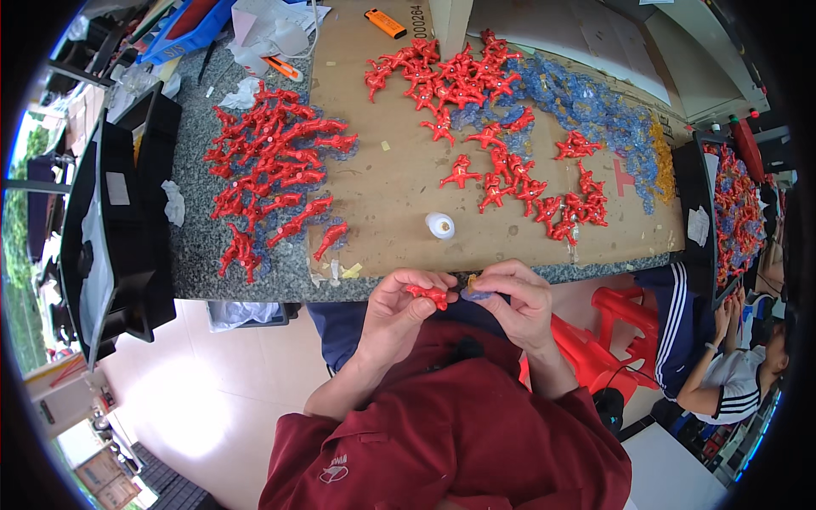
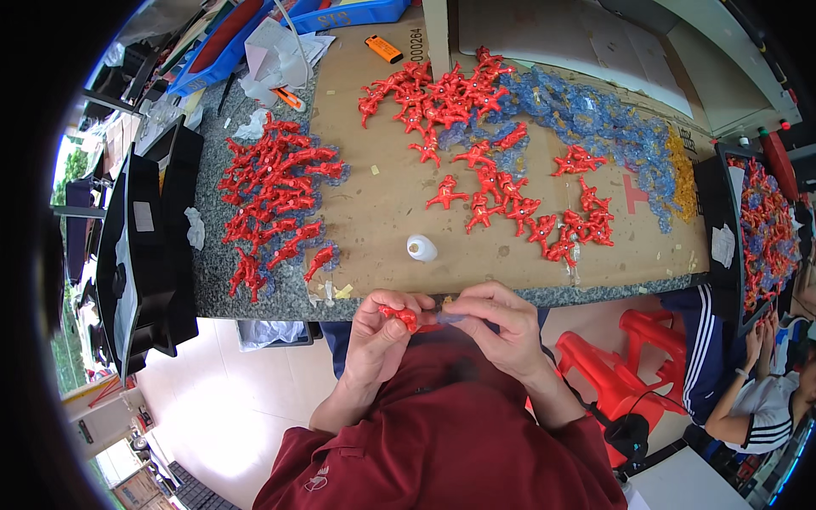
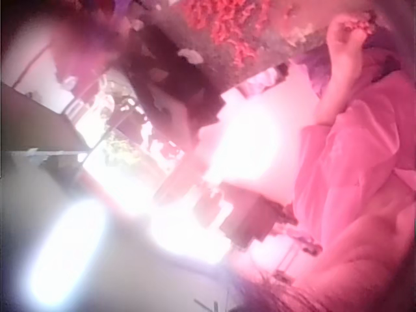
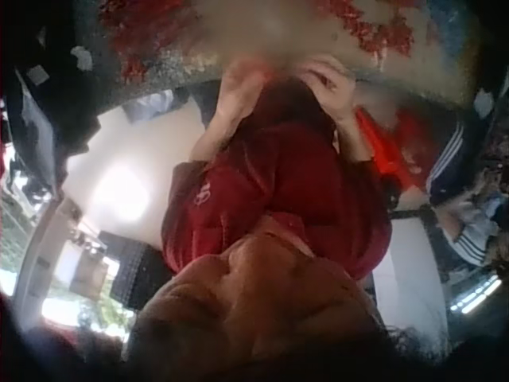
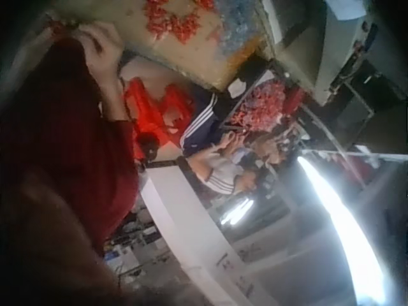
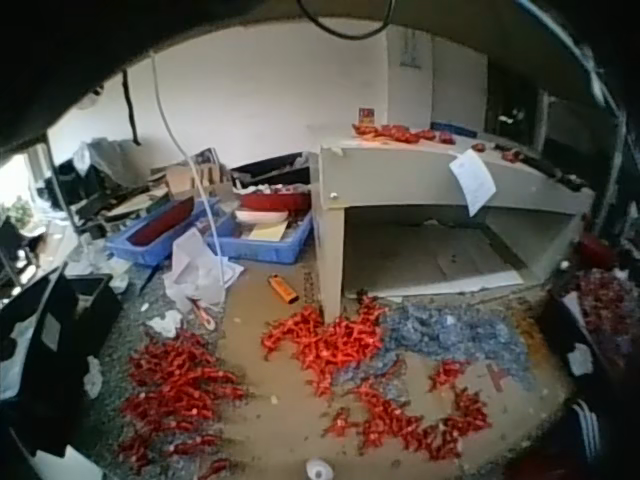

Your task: The person assembles small red and blue plastic toy figures by hand at a workbench, joining parts together with glue from a bottle.

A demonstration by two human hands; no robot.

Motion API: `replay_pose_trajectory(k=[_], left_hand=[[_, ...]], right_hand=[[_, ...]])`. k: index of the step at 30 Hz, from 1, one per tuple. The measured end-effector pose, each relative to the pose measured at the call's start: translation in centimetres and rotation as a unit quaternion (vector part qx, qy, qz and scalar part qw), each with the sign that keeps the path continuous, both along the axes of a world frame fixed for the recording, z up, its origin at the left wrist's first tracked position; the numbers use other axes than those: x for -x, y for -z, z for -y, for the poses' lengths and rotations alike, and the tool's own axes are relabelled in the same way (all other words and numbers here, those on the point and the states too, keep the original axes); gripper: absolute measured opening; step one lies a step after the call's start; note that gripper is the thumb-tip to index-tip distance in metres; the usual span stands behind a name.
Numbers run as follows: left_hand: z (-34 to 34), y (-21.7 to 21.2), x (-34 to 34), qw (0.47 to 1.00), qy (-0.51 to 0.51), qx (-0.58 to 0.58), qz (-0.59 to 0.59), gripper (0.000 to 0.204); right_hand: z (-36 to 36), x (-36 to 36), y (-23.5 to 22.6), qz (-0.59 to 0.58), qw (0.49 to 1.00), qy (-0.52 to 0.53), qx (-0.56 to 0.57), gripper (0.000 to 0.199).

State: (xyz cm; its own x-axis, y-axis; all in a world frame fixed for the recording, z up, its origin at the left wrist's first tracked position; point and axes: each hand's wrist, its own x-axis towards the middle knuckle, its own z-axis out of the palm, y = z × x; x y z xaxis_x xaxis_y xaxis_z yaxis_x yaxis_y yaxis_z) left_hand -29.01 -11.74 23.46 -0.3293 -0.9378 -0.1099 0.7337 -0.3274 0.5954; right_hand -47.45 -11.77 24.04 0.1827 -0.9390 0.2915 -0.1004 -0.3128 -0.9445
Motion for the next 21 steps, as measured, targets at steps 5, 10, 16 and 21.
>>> replay_pose_trajectory(k=[5,10,16,21], left_hand=[[0.1,0.1,0.0,1.000,0.002,0.001,0.020,0.019],[0.2,-0.1,0.0,1.000,0.011,-0.007,0.004,0.020],[0.2,-0.1,-0.2,1.000,0.009,-0.014,-0.005,0.018],[0.0,0.4,0.1,0.990,-0.032,0.107,0.089,0.018]], right_hand=[[-0.5,-0.5,-0.4,0.203,0.962,-0.005,-0.182,0.024],[-0.6,-1.1,-0.8,0.154,0.956,0.024,-0.248,0.026],[0.1,-0.1,0.7,0.054,0.992,-0.030,-0.112,0.026],[-0.7,-0.6,1.0,0.392,0.864,-0.093,-0.301,0.017]])
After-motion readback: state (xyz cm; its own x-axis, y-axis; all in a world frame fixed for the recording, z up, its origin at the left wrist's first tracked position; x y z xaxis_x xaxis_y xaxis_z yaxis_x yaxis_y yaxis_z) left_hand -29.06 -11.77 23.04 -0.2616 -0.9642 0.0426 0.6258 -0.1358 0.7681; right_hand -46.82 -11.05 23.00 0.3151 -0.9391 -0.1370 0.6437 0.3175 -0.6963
